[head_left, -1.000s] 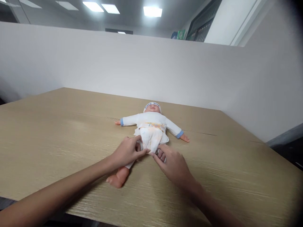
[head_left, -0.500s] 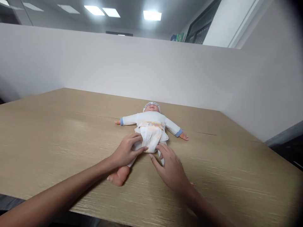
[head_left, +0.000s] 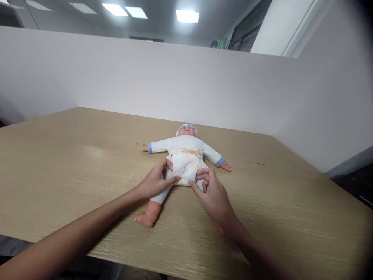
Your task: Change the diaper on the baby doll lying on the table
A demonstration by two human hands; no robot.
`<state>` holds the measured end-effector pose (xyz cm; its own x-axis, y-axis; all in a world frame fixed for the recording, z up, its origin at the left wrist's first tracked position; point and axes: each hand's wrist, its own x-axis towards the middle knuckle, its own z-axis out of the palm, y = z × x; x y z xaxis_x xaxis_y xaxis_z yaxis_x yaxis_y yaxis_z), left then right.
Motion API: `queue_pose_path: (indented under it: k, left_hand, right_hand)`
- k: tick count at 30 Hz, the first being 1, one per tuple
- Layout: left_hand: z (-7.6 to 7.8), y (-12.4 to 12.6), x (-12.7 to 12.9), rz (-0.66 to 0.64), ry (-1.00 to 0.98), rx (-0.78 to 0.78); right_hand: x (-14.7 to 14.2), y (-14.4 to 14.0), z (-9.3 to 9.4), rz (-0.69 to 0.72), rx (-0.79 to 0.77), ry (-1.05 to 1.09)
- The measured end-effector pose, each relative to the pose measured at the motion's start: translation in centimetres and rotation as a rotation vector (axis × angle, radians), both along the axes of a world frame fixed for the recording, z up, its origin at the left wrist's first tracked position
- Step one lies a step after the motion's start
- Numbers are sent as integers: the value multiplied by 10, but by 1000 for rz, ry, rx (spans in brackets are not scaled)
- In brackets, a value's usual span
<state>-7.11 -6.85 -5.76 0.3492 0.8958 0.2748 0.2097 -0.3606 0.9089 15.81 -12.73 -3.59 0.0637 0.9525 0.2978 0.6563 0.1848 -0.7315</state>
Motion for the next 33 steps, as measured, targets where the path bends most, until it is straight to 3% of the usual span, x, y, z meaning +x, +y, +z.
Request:
queue_pose_path:
  k: [6,13,18,22,29,31,33]
  left_hand:
    - [-4,-1,3,145,-116,-168]
    - [14,-8,2,-14,78,-118]
    - [23,-12,0,-64,-127,-336]
    - [24,-11,-3,-91,-254,-494]
    - [16,-1,-22,-111,-283,-505]
    - [15,2,-38,-77,-181,-399]
    - [17,11,-55,-8,22,-200]
  right_hand:
    - [8,-2,7,-22,13,-83]
    - [1,-1,6,52,-23,-160]
    - [4,1,6,18,-71,-71]
    - [9,3,5,-17,-7,-15]
    - [24,-10,11,61,-93,-47]
    - [40,-15,15,93,-87,-105]
    - [63,-10,17,76,-19,-191]
